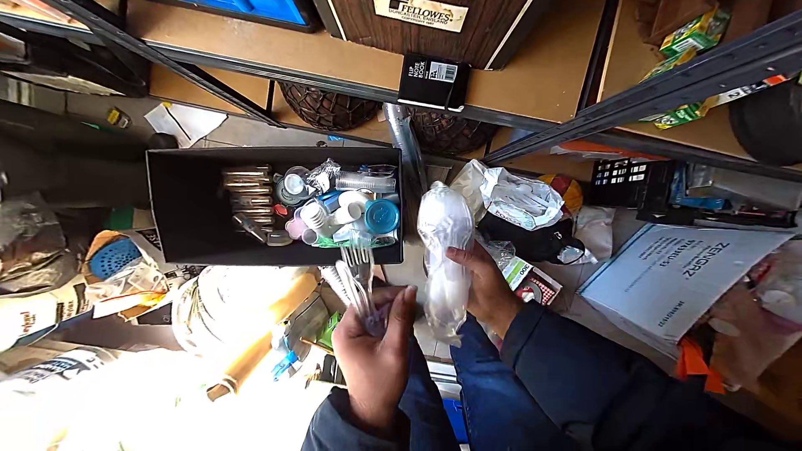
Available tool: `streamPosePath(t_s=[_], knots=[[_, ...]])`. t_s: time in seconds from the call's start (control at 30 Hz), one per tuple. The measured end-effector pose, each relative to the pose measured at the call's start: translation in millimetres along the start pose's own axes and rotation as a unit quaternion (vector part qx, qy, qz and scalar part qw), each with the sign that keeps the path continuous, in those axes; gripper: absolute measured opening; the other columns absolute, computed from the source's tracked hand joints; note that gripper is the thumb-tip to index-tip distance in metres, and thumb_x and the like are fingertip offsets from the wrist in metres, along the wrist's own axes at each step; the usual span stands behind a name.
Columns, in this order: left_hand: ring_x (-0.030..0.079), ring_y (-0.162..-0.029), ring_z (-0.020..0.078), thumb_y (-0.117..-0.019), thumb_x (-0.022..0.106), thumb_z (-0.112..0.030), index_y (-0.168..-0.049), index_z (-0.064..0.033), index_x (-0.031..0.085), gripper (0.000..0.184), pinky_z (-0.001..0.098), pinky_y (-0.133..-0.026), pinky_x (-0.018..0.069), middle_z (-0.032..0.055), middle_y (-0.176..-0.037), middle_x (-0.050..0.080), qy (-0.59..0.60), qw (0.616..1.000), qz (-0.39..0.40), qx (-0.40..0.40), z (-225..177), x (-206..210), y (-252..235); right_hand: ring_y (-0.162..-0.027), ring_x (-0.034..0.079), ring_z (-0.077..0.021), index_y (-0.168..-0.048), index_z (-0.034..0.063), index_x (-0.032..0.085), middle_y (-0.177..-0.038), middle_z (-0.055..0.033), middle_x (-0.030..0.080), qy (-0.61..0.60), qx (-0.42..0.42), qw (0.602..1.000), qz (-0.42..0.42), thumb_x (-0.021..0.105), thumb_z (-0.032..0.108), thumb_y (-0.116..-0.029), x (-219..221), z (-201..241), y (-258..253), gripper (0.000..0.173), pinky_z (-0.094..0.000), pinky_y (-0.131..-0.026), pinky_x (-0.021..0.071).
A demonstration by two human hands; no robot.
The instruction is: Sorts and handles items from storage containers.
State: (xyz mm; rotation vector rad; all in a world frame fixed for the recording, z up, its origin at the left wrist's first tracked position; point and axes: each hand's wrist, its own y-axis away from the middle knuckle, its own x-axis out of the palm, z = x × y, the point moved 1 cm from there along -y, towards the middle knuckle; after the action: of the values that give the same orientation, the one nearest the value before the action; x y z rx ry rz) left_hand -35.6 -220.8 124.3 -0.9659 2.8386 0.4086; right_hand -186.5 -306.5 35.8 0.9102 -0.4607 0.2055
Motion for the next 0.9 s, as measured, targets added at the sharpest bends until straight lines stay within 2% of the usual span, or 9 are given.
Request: streamPosePath(t_s=[0.13, 0.23, 0.3, 0.43, 0.57, 0.67, 0.73, 0.8, 0.9], knots=[[0.072, -0.081, 0.0128, -0.0869, 0.08, -0.043, -0.111, -0.0111, 0.074, 0.04, 0.0316, -0.071, 0.0632, -0.001, -0.096, 0.076, -0.063, 0.991, 0.078, -0.083, 18, 1, 0, -0.098, 0.071, -0.0179, -0.139, 0.0206, 0.052, -0.117, -0.0074, 0.069, -0.002, -0.023, 1.0, -0.001, 0.074, 0.026, -0.0912, -4, 0, 0, 0.053, -0.0394, -0.082, 0.0621], [0.067, -0.066, 0.0066, -0.0794, 0.079, -0.059, -0.095, -0.018, 0.076, 0.044, 0.0357, -0.06, 0.0595, -0.0087, -0.078, 0.071, -0.217, 0.97, 0.087, -0.071, 20, 14, 6, -0.101, 0.071, -0.0194, -0.137, 0.0178, 0.053, -0.119, -0.0081, 0.069, 0.013, -0.041, 0.999, 0.009, 0.077, 0.023, -0.0915, -1, 0, 3, 0.052, -0.0414, -0.085, 0.062], [0.064, -0.06, 0.0052, -0.0834, 0.077, -0.048, -0.082, -0.0196, 0.074, 0.028, 0.0362, -0.055, 0.0565, -0.0094, -0.071, 0.068, -0.258, 0.964, 0.063, -0.034, 28, 19, 8, -0.1, 0.071, -0.0194, -0.135, 0.0157, 0.056, -0.118, -0.0081, 0.069, 0.029, -0.048, 0.998, 0.0, 0.079, 0.024, -0.09, 2, 0, 4, 0.051, -0.0415, -0.085, 0.062], [0.07, -0.063, 0.0119, -0.0919, 0.076, -0.023, -0.084, -0.0092, 0.075, 0.016, 0.0297, -0.059, 0.0619, 0.0003, -0.074, 0.073, -0.056, 0.998, 0.033, -0.026, 20, 12, 3, -0.105, 0.069, -0.0172, -0.136, 0.017, 0.055, -0.12, -0.0053, 0.069, 0.062, -0.038, 0.996, -0.053, 0.08, 0.034, -0.0892, 7, -1, 4, 0.056, -0.0398, -0.087, 0.061], [0.063, -0.054, 0.011, -0.0923, 0.075, -0.019, -0.081, -0.0064, 0.073, 0.017, 0.0241, -0.05, 0.0542, 0.0031, -0.068, 0.069, 0.031, 0.994, 0.004, -0.109, 16, 5, -3, -0.102, 0.07, -0.0185, -0.134, 0.0149, 0.057, -0.116, -0.0071, 0.07, 0.065, -0.021, 0.994, -0.081, 0.077, 0.035, -0.0918, 16, 0, 3, 0.051, -0.0407, -0.087, 0.0612], [0.052, -0.047, 0.0071, -0.0933, 0.074, -0.019, -0.082, -0.0076, 0.073, 0.017, 0.0215, -0.044, 0.0455, -0.0002, -0.062, 0.061, 0.032, 0.994, -0.001, -0.1, 22, -2, -6, -0.105, 0.07, -0.0203, -0.137, 0.0145, 0.055, -0.12, -0.0082, 0.069, 0.061, -0.043, 0.994, -0.082, 0.079, 0.033, -0.0908, 19, 1, 2, 0.055, -0.0421, -0.089, 0.0613], [0.051, -0.047, 0.0059, -0.0939, 0.074, -0.019, -0.085, -0.0071, 0.075, 0.015, 0.0203, -0.044, 0.0449, -0.0003, -0.062, 0.062, 0.04, 0.995, 0.005, -0.094, 26, -7, -5, -0.112, 0.069, -0.0217, -0.143, 0.0148, 0.05, -0.127, -0.0087, 0.067, 0.054, -0.059, 0.994, -0.073, 0.079, 0.029, -0.0914, 17, 2, 2, 0.061, -0.0437, -0.094, 0.0602], [0.059, -0.055, 0.0083, -0.0941, 0.073, -0.02, -0.093, -0.0043, 0.076, 0.016, 0.022, -0.05, 0.0512, 0.0032, -0.071, 0.068, 0.061, 0.992, 0.019, -0.113, 29, -11, -5, -0.112, 0.068, -0.021, -0.143, 0.0149, 0.05, -0.127, -0.0078, 0.067, 0.061, -0.062, 0.993, -0.085, 0.078, 0.026, -0.0921, 17, 6, 2, 0.06, -0.0431, -0.094, 0.0599], [0.068, -0.07, 0.0136, -0.0896, 0.076, -0.029, -0.118, -0.0002, 0.071, 0.04, 0.0271, -0.062, 0.0593, 0.0078, -0.084, 0.071, 0.085, 0.971, 0.037, -0.219, 31, -12, 1, -0.113, 0.068, -0.0204, -0.143, 0.015, 0.05, -0.127, -0.0069, 0.067, 0.079, -0.079, 0.986, -0.12, 0.08, 0.026, -0.0902, 19, 12, 4, 0.062, -0.0427, -0.095, 0.0598]])
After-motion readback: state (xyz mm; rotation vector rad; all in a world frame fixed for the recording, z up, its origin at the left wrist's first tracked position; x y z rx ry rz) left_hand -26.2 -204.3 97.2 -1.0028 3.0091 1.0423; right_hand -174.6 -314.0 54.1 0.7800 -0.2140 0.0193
